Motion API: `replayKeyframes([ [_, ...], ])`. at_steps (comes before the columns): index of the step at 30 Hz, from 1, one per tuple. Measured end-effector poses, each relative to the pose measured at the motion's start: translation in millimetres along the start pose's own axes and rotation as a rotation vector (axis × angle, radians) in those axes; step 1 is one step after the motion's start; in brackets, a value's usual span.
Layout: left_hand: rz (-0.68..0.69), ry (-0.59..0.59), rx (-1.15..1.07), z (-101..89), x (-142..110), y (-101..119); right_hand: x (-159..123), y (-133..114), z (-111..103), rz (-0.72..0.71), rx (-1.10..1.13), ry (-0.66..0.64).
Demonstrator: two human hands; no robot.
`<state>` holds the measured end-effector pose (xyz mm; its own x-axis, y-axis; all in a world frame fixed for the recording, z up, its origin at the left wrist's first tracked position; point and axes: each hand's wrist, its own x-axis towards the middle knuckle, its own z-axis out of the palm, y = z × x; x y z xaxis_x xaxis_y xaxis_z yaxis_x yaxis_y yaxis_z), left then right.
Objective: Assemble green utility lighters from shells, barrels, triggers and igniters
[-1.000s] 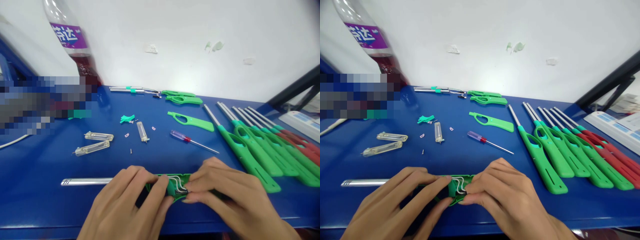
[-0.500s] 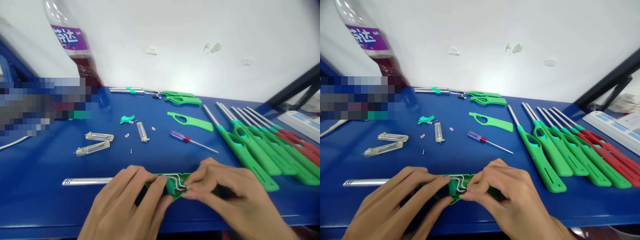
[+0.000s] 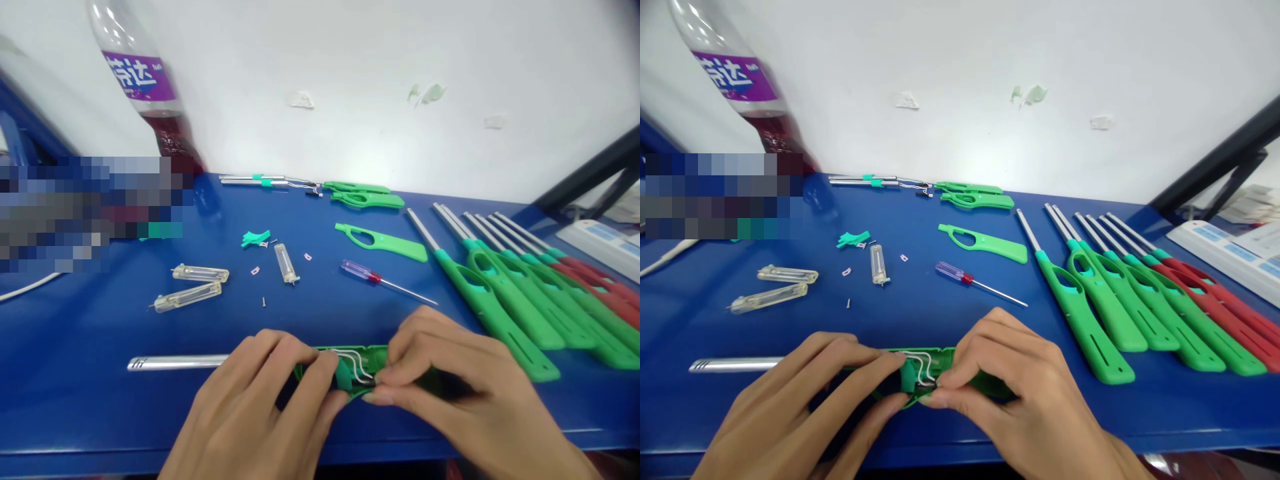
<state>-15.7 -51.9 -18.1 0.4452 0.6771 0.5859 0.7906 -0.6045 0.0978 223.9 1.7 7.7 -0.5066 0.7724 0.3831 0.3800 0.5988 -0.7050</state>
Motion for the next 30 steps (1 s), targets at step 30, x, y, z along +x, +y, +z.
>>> replayKeyframes([
  [30,-0.096,-0.087,-0.149,-2.1,5.3,-3.5,-6.5,-2.0,1.0,-0.215,-0.338,-0.035],
])
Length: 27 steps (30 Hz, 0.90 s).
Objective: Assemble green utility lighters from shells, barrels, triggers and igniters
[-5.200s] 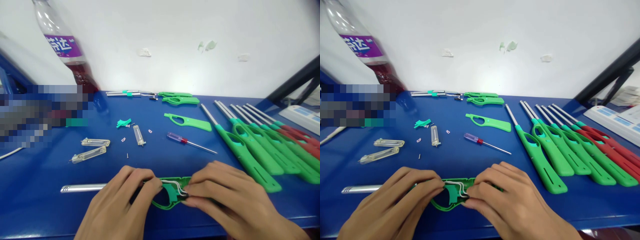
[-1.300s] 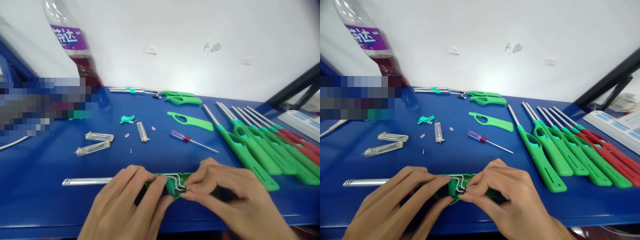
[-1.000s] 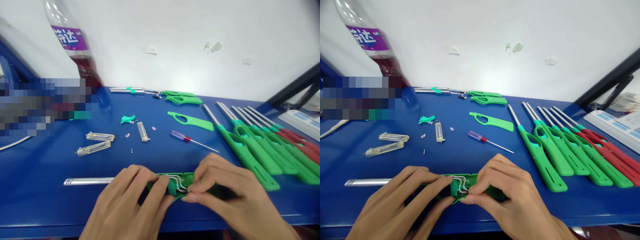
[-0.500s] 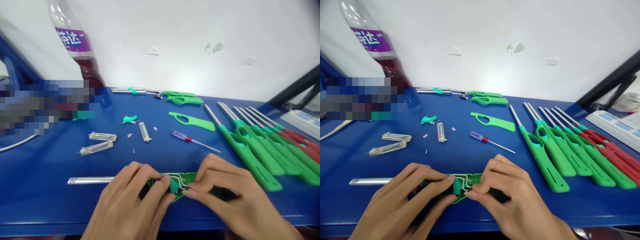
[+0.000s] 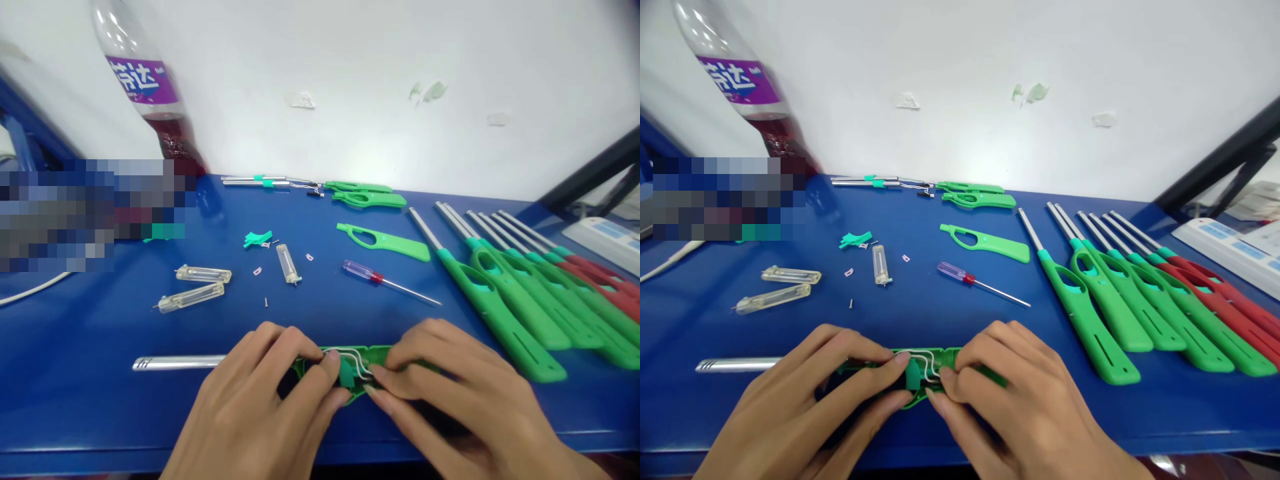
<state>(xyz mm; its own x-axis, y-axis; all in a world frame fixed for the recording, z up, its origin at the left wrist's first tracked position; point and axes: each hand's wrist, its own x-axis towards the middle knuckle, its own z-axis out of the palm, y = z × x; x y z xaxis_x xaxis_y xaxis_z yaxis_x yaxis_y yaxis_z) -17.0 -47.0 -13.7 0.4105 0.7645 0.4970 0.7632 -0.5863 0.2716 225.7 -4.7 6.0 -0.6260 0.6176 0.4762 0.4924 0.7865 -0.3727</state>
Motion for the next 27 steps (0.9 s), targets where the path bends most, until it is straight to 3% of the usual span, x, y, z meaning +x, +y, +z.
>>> replayKeyframes([
  [6,0.056,-0.013,0.061,-0.5,-2,-2,-9,-3,-4,-0.092,-0.127,-0.064],
  [12,0.034,-0.098,0.183,-6.9,5,3,-15,3,-6,0.037,-0.075,-0.114],
  [15,0.153,-0.093,0.241,-7.4,11,2,-12,8,-8,0.057,-0.027,-0.146],
  [21,0.316,0.032,0.311,-4.8,18,-6,-9,12,-6,0.145,0.100,-0.127],
  [24,0.442,-0.052,0.306,-9.8,21,-9,-9,11,-4,0.213,0.148,-0.132],
  [27,0.436,-0.113,0.281,-14.6,21,-10,-7,10,-5,0.257,0.184,-0.142],
])
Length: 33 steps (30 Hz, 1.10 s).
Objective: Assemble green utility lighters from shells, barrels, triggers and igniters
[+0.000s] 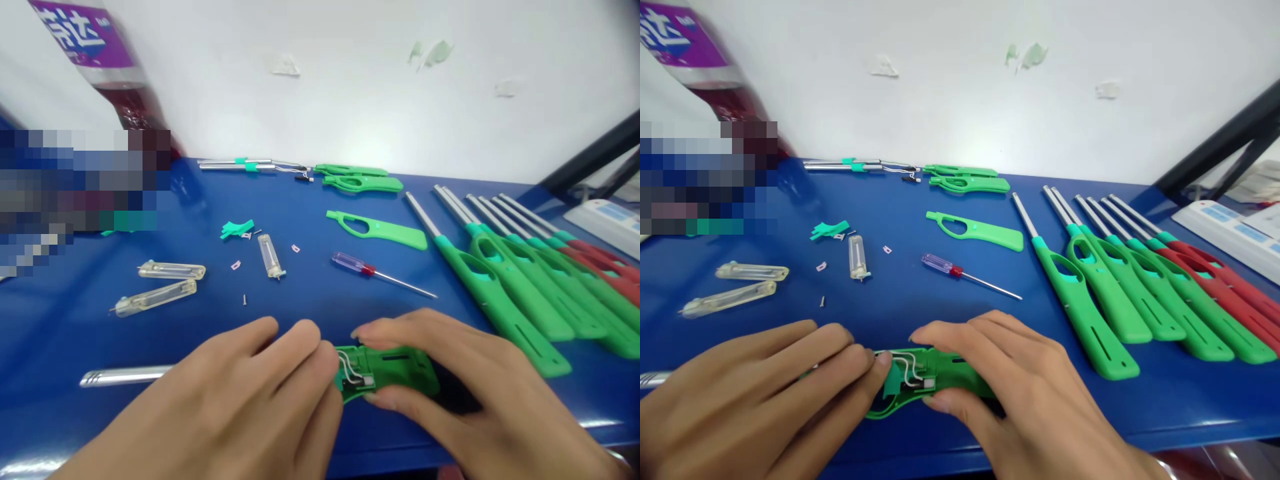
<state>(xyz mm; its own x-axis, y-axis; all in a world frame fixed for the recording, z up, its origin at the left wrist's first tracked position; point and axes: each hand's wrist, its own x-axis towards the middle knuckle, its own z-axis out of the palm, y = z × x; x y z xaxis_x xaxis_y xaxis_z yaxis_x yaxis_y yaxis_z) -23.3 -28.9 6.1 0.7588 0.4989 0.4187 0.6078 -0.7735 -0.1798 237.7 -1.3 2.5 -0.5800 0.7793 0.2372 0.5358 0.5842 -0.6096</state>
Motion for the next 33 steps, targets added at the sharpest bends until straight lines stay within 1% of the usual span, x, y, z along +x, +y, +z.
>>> replayKeyframes([
  [4,-0.053,0.055,-0.024,-0.6,-1,4,3,-3,-3,0.007,0.005,-0.025],
  [5,-0.056,0.052,-0.026,-0.3,0,5,3,-4,-4,0.002,-0.003,-0.023],
  [8,-0.088,0.051,-0.046,0.0,5,8,0,-4,-2,-0.011,-0.023,0.009],
  [9,-0.121,0.076,-0.068,0.1,6,9,-2,-3,-1,-0.012,-0.025,0.027],
  [11,-0.184,0.085,-0.105,1.2,6,11,-5,-2,1,-0.016,-0.026,0.062],
  [13,-0.239,0.054,-0.103,4.1,3,13,-6,-2,2,-0.027,-0.029,0.063],
  [15,-0.280,0.036,-0.090,8.2,-2,15,-5,-2,1,-0.030,-0.031,0.038],
  [18,-0.352,0.057,-0.099,13.7,-11,19,-3,-2,-1,-0.016,-0.045,0.017],
  [22,-0.444,0.093,-0.130,18.5,-25,24,-2,-1,-2,-0.035,-0.077,0.028],
  [27,-0.478,0.157,-0.191,24.0,-34,26,-2,-1,-1,-0.087,-0.131,0.039],
  [30,-0.482,0.142,-0.228,23.3,-31,23,-3,0,-1,-0.098,-0.145,0.046],
  [33,-0.415,0.108,-0.242,20.8,-28,16,-3,0,-1,-0.111,-0.151,0.048],
])
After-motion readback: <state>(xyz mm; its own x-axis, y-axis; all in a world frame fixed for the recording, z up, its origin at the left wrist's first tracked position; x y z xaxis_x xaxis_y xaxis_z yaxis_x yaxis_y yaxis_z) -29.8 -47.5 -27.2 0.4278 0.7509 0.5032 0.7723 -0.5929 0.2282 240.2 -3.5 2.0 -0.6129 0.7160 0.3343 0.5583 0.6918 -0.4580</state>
